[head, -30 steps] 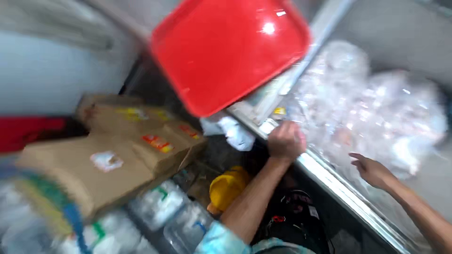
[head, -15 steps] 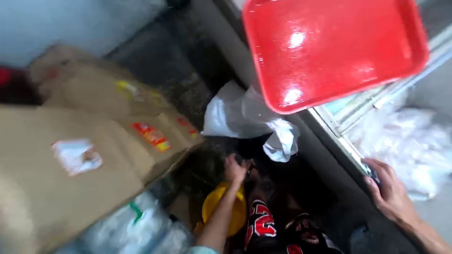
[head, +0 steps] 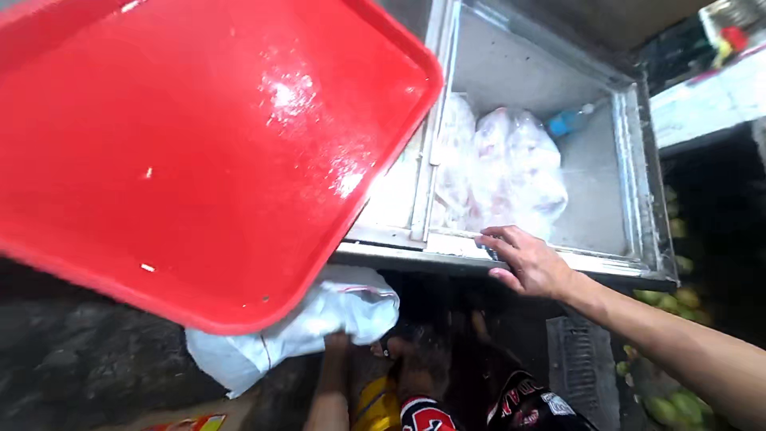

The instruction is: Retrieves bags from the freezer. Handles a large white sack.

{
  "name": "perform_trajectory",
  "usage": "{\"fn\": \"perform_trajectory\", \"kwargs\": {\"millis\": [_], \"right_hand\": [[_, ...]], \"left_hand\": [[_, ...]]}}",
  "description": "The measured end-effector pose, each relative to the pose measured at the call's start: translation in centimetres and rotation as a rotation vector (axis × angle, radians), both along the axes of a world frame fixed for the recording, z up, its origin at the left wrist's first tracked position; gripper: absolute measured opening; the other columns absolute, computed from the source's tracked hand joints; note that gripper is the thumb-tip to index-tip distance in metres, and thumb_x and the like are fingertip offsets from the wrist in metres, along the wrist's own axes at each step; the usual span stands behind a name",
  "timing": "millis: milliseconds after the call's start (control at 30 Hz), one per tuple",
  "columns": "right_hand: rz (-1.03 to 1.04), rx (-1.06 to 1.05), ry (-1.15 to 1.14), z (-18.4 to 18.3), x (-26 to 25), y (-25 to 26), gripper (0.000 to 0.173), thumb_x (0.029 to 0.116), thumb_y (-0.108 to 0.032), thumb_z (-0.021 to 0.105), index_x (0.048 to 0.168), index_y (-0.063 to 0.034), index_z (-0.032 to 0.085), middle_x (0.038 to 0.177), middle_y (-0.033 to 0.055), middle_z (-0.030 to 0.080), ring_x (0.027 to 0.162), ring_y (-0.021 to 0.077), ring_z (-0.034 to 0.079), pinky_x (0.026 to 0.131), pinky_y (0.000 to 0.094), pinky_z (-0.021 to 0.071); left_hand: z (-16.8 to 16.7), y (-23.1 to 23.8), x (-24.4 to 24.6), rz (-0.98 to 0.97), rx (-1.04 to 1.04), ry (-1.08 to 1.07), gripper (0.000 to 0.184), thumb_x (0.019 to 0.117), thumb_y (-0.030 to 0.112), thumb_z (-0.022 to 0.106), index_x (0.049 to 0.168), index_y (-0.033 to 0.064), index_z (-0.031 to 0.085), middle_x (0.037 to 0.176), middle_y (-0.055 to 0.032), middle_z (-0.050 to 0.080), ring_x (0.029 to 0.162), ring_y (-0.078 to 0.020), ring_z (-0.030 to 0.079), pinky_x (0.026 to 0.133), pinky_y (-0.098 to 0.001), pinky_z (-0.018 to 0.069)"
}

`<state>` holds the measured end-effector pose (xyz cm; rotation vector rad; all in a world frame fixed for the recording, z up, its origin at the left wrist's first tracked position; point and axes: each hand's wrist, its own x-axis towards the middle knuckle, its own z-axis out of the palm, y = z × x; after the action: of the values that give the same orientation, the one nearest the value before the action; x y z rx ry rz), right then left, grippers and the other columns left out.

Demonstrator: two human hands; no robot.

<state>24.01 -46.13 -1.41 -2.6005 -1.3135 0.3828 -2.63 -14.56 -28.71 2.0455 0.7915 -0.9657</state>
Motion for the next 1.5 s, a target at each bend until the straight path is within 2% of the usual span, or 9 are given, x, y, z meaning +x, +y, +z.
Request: {"fn": "perform_trajectory", "kwargs": {"millis": [67,133,467,633,767,900,1033,1300,1500], "right_hand": [[-0.012,-0.007,-0.004,0.0,-0.1,-0.1,0.066,0.1031,-0.065,0.033,0.142,-0.0172,0.058,0.136,0.0146,0.063,0.121,0.0295,0.063,0.096,0.0451,0.0546],[-0.021,-0.016,0.004,0.2,-0.1,0.0,0.068,0.1032,-0.066,0.031,0.143,-0.0168,0.057,0.136,0.0150,0.063,0.121,0.0314,0.063,0.094,0.0475,0.0549],[-0.036,0.124,-0.044,0.0,-0.6,-0.9,0.067,0.1033,-0.065,0.033,0.117,-0.0094,0.068,0.115,0.0150,0.066,0.106,0.0359,0.067,0.074,0.0498,0.0584],[0.074,0.612,-0.265,-0.8,-2.9,-3.3,0.027,0.1025,-0.031,0.056,0.115,-0.0137,0.074,0.115,0.0112,0.071,0.108,0.0287,0.067,0.090,0.0460,0.0534],[0.020,0.472,0.239,-8.1,-13.1,-12.3,0.035,0.1023,-0.021,0.056,0.134,-0.0091,0.063,0.124,0.0142,0.068,0.119,0.0300,0.064,0.106,0.0472,0.0486],[-0.620,0.017,0.853,-16.2,-14.5,-18.0,0.100,0.0839,-0.052,0.080,0.158,-0.0033,0.033,0.156,0.0259,0.041,0.144,0.0424,0.040,0.118,0.0598,0.0342],[-0.478,0.012,0.829,-20.8,-14.8,-21.1,0.083,0.0924,-0.063,0.062,0.156,-0.0145,0.042,0.154,0.0184,0.047,0.146,0.0375,0.039,0.122,0.0580,0.0256],[-1.409,0.189,0.758,-10.3,-22.0,-29.5,0.044,0.1086,-0.029,0.049,0.115,0.0102,0.068,0.111,0.0324,0.068,0.109,0.0450,0.065,0.098,0.0623,0.0475],[-1.482,0.301,0.412,6.7,-26.1,-34.2,0.047,0.1074,-0.022,0.044,0.108,0.0211,0.064,0.101,0.0357,0.066,0.097,0.0369,0.067,0.094,0.0536,0.0503]], "left_hand": [[5.8,-1.0,-3.8,-0.197,0.007,0.353,0.043,0.1087,0.020,0.049,0.144,-0.0043,0.053,0.152,-0.0247,0.050,0.146,-0.0376,0.042,0.121,-0.0492,0.0316],[7.6,-0.9,-7.7,-0.068,0.155,0.233,0.041,0.1067,0.020,0.055,0.136,-0.0084,0.059,0.142,-0.0304,0.056,0.139,-0.0433,0.049,0.118,-0.0539,0.0350],[20.0,3.5,2.9,-0.825,0.335,0.475,0.056,0.1078,0.046,0.042,0.128,-0.0010,0.065,0.131,-0.0282,0.064,0.126,-0.0454,0.060,0.102,-0.0665,0.0468],[29.6,-2.8,4.4,-1.086,0.329,0.628,0.060,0.1092,0.048,0.039,0.119,-0.0039,0.068,0.125,-0.0298,0.066,0.124,-0.0467,0.061,0.102,-0.0650,0.0469],[34.1,-8.3,2.5,-1.128,0.280,0.659,0.050,0.1079,0.039,0.047,0.120,-0.0052,0.067,0.126,-0.0296,0.066,0.126,-0.0446,0.060,0.106,-0.0614,0.0450],[37.5,-17.3,4.1,-1.148,0.157,0.644,0.040,0.1071,0.024,0.050,0.122,-0.0096,0.065,0.126,-0.0337,0.064,0.124,-0.0494,0.059,0.105,-0.0627,0.0444],[40.6,-23.6,4.8,-1.117,-0.002,0.432,0.036,0.1060,0.021,0.053,0.123,-0.0079,0.067,0.126,-0.0284,0.067,0.124,-0.0427,0.061,0.109,-0.0559,0.0443],[39.9,-26.2,-1.5,-1.013,-0.154,-0.108,0.041,0.1054,0.034,0.051,0.107,-0.0017,0.072,0.106,-0.0242,0.073,0.103,-0.0417,0.070,0.088,-0.0586,0.0526],[46.2,-27.8,-1.3,-0.892,-0.190,-0.478,0.037,0.1042,0.031,0.054,0.109,-0.0006,0.072,0.105,-0.0237,0.073,0.102,-0.0413,0.071,0.085,-0.0602,0.0546]]}}
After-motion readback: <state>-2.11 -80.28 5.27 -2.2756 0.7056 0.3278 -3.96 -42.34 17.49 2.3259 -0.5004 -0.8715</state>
